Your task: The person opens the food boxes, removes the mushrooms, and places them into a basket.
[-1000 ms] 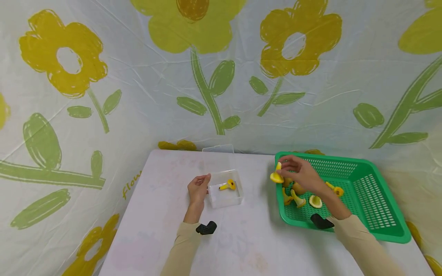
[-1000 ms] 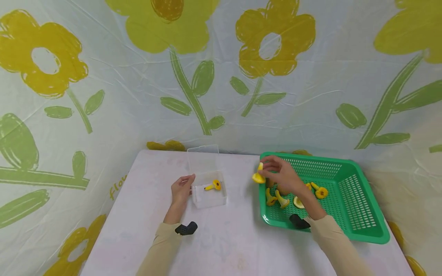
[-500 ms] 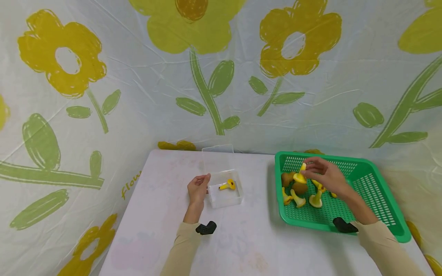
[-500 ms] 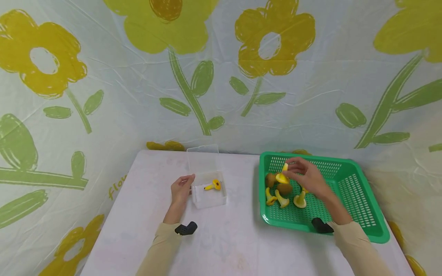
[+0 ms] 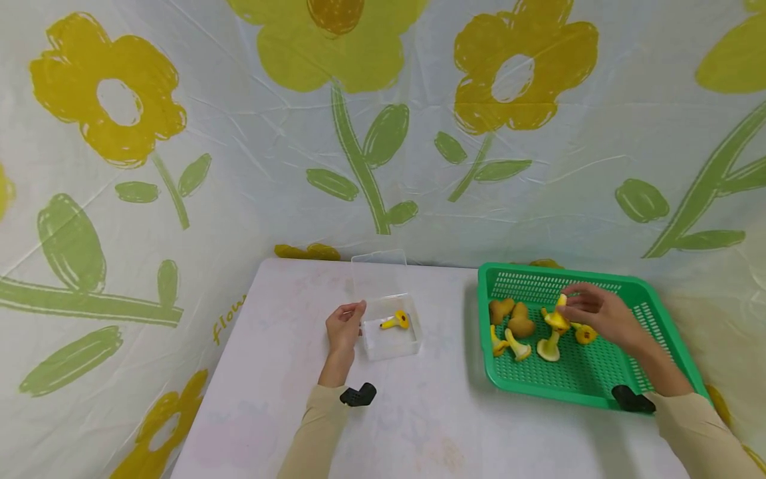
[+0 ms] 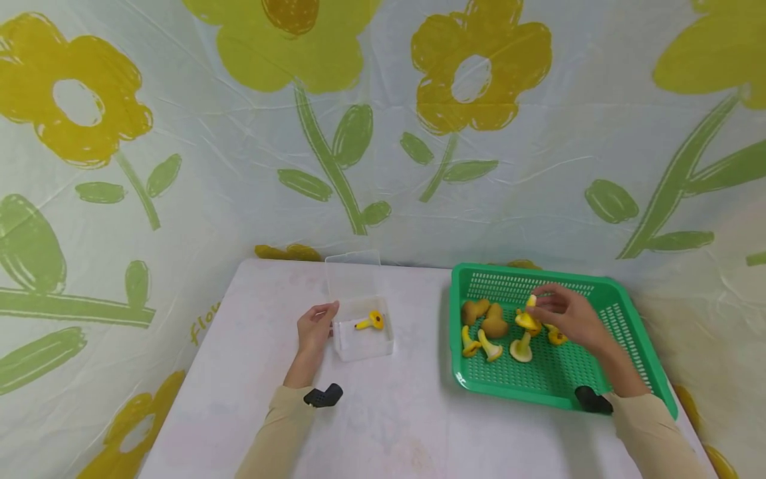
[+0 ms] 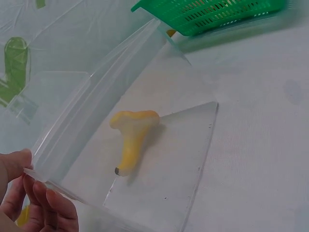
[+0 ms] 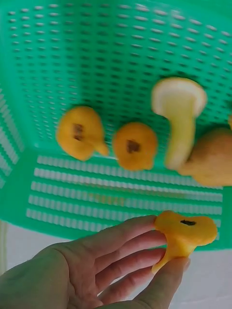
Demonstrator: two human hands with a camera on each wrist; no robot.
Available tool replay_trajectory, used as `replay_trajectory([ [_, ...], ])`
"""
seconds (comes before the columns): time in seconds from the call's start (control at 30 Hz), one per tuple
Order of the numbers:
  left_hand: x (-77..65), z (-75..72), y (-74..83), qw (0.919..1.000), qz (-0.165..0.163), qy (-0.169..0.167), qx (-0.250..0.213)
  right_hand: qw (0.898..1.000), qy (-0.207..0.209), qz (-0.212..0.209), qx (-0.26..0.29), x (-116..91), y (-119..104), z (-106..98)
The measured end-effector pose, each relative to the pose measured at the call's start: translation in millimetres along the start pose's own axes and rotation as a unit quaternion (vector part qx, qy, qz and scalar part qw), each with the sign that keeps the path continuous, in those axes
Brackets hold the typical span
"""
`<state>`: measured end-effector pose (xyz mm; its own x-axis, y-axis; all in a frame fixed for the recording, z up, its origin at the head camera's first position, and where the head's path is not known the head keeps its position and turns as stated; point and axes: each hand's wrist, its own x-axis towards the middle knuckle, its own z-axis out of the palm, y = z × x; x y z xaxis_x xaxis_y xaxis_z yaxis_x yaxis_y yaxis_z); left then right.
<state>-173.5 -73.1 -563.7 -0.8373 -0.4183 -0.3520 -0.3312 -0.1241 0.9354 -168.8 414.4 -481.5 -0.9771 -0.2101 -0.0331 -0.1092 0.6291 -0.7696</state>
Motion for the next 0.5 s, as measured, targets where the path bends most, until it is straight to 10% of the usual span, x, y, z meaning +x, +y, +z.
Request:
replay_trajectory([
  [0.5, 0.0, -3.2, 4.2, 0.9999, 0.004, 0.002, -0.013, 0.986, -0.138, 0.082, -0.044, 2.6, 26.5, -13.4],
])
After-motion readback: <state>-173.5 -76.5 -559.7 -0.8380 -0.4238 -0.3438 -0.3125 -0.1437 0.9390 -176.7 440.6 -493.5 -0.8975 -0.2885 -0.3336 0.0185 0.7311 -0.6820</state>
